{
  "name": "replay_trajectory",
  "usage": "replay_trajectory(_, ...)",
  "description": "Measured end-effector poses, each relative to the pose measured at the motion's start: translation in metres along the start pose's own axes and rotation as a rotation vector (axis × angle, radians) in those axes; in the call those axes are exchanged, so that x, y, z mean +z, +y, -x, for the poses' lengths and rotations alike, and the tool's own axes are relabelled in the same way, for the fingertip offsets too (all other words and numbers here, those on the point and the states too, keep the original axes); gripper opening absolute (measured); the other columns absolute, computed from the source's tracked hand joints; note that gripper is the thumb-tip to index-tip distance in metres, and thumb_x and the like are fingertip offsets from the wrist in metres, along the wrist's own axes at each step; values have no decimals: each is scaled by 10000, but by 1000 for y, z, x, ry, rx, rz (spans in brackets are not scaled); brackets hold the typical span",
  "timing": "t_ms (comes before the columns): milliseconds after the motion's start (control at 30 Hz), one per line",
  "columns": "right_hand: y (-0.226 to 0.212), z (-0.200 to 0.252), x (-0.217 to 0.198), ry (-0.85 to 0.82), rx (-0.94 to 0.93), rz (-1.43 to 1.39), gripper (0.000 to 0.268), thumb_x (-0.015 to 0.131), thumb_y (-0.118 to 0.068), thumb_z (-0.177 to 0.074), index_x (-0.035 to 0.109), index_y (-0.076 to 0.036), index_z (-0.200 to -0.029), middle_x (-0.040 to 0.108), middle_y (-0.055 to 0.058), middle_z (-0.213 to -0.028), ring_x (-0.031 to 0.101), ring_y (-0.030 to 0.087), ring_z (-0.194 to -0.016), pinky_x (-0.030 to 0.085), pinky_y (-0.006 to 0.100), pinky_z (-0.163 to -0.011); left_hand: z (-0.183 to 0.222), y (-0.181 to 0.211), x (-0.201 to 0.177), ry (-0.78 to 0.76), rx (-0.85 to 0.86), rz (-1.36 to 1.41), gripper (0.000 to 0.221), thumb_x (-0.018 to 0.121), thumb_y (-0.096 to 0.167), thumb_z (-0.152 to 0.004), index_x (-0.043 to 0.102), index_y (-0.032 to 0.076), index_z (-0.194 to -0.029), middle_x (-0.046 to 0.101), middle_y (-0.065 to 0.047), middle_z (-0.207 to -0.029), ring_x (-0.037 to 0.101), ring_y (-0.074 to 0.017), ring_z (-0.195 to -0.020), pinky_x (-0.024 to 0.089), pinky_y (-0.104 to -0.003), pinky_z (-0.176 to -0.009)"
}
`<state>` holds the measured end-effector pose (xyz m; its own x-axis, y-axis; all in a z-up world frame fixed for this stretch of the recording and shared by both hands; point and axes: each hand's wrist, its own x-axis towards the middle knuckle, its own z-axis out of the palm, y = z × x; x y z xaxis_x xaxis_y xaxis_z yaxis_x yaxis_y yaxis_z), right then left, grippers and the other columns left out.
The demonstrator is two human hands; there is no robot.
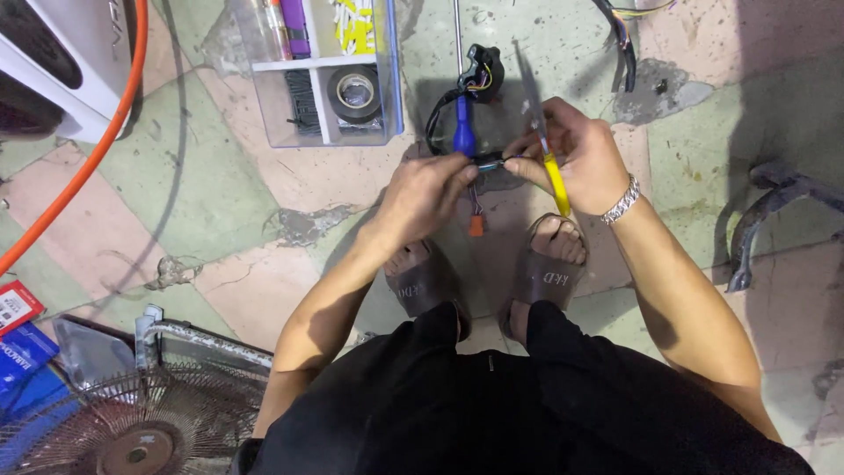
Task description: Repairing a motorcycle wiring harness by stripping, joining, and insulating wires using various tools.
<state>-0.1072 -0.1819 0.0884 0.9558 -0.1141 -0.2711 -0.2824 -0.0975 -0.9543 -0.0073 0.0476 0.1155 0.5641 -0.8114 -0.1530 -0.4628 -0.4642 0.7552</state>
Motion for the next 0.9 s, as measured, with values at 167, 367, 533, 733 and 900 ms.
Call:
replay_trajectory(167, 12, 4, -3, 174, -98, -243, 471, 837, 72, -871, 514, 7, -1208, 717, 197, -1033, 740, 249, -939, 610, 340, -862, 1, -5, 3, -4, -209, 356, 222, 583, 318, -1046, 722, 173, -952, 689, -76, -672, 737, -287, -665, 543, -381, -591)
replay_trajectory(367, 51, 36, -34, 501, 36, 422, 448, 897, -33, -971, 586, 18, -1290, 717, 206, -922, 736, 319, -857, 568, 403, -745, 0, -5, 22, 24, -298, 552, 220, 555, 224, -1059, 733, 129, -971, 685, -86, -616, 715, -221, -591, 560, -366, -558)
replay_trajectory(533, 89, 58, -41, 422, 394, 847, 529, 840, -253, -906, 605, -157, -1370, 716, 145, -1030, 695, 379, -995, 539, 543, -852, 1, -4, 32, 35, -289, 690, 186, 547, 115, -1045, 711, 31, -1072, 669, -152, -692, 640, -227, -625, 538, -375, -585)
replay_trajectory(733, -31, 48, 0, 316, -99, 847, 394, 825, -192, -966, 634, 53, -1208, 638, 256, -1226, 615, 459, -1126, 526, 547, -898, -5, 6, 22, 39, -223, 477, 152, 636, 159, -993, 726, 44, -1037, 687, -198, -702, 688, -315, -615, 513, -418, -543)
replay_trajectory(900, 6, 43, 23, 94, -142, 846, 217, 748, -300, -941, 749, -175, -1119, 740, 49, -993, 723, 283, -958, 583, 425, -809, -4, 4, 22, 119, -78, 359, 118, 643, 144, -992, 707, 47, -1008, 684, -205, -748, 677, -395, -630, 482, -408, -530)
